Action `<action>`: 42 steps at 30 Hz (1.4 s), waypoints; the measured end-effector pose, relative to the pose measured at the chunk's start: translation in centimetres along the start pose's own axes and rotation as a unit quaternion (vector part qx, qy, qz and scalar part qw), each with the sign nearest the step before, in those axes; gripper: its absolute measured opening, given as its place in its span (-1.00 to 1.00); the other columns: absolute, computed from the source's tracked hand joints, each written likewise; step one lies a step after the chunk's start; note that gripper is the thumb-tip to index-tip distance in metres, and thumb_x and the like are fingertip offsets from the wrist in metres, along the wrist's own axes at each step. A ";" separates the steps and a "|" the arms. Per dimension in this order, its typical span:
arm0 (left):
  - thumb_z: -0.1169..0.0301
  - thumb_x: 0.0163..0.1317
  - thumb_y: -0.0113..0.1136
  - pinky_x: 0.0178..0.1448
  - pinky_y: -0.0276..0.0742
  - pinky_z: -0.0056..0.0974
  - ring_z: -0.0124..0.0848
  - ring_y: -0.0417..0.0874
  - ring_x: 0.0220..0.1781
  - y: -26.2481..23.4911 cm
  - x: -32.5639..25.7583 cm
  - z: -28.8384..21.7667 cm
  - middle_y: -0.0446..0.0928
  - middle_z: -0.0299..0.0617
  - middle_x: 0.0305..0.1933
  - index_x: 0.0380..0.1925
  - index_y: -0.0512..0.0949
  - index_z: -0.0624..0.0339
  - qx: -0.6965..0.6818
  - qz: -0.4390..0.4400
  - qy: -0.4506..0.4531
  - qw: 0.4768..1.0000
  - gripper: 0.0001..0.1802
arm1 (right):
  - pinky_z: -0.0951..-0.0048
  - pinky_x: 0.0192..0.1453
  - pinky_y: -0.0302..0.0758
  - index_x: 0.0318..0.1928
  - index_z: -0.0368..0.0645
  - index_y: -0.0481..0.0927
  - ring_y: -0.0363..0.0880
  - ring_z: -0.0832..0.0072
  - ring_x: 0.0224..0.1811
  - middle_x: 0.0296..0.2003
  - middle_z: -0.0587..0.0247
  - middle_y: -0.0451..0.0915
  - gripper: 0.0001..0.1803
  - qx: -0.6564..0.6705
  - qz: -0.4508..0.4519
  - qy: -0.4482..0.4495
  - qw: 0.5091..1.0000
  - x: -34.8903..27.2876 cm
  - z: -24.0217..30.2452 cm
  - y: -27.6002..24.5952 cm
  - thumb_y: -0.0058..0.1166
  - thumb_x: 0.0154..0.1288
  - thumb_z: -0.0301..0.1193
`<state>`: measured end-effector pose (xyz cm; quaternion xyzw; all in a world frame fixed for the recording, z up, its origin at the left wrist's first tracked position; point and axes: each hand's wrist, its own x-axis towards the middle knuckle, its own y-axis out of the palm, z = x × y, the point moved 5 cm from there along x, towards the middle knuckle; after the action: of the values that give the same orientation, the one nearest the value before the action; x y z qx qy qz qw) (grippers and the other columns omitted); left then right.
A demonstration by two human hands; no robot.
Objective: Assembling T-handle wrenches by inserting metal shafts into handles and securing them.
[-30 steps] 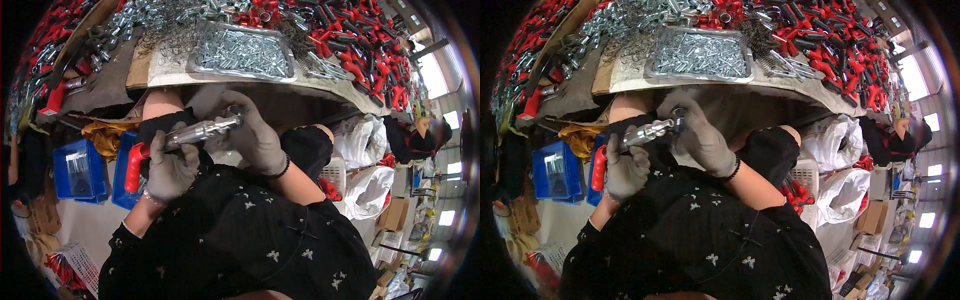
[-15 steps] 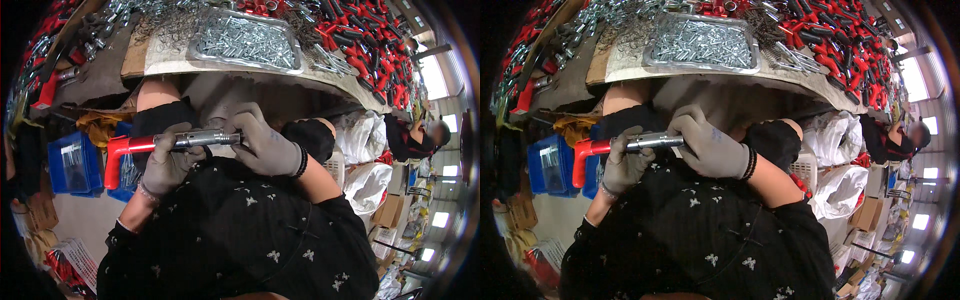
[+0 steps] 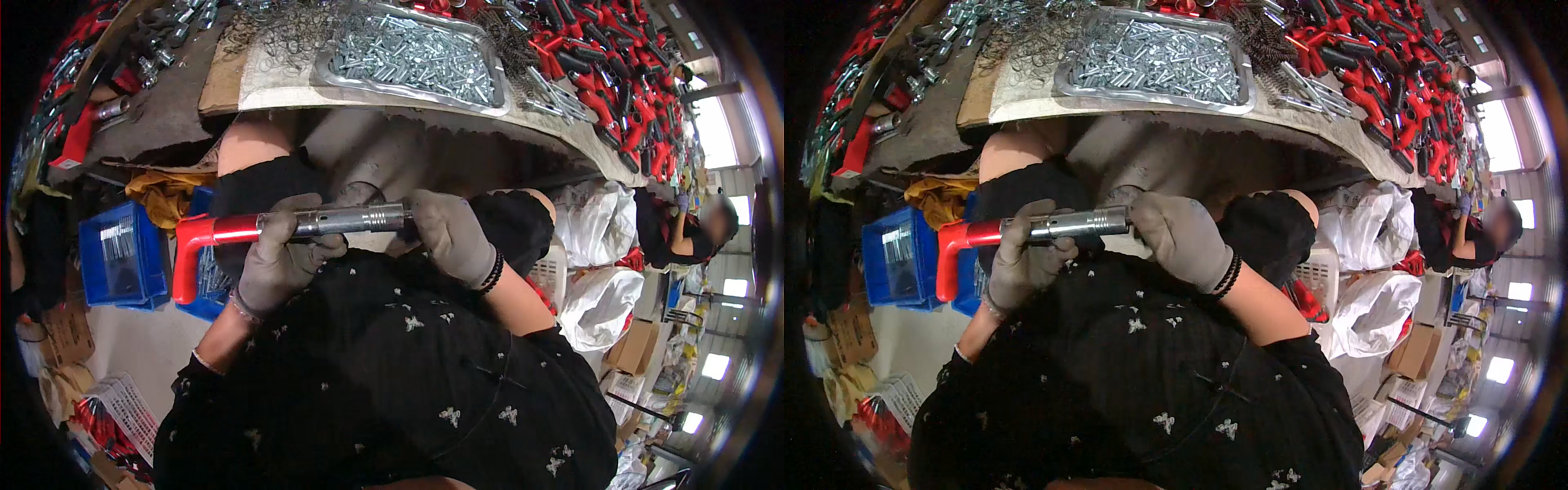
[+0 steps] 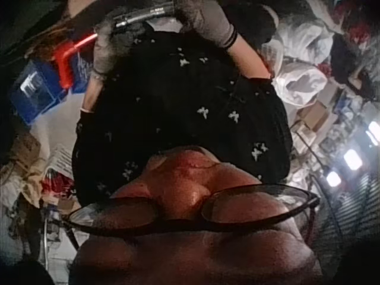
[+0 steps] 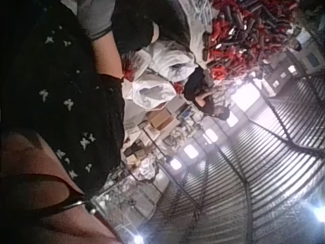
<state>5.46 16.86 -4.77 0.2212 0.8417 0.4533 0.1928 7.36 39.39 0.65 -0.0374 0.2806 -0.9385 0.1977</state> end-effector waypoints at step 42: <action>-0.09 0.16 0.28 -0.03 0.58 -0.06 -0.10 0.67 -0.05 -0.6 10.2 2.7 0.58 -0.08 -0.10 0.25 0.41 -0.05 0.884 0.155 0.076 0.435 -0.29 | 0.47 -0.21 0.55 0.22 -0.28 0.45 0.65 0.44 -0.20 -0.17 0.11 0.66 -0.41 0.333 -0.046 0.277 0.900 -1.7 -3.1 -5.0 0.21 0.28 -0.20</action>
<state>-1.71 23.99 -7.90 0.3627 0.7471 -0.4997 -0.2461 6.61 45.45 0.85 0.2791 -0.0071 -0.9577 0.0693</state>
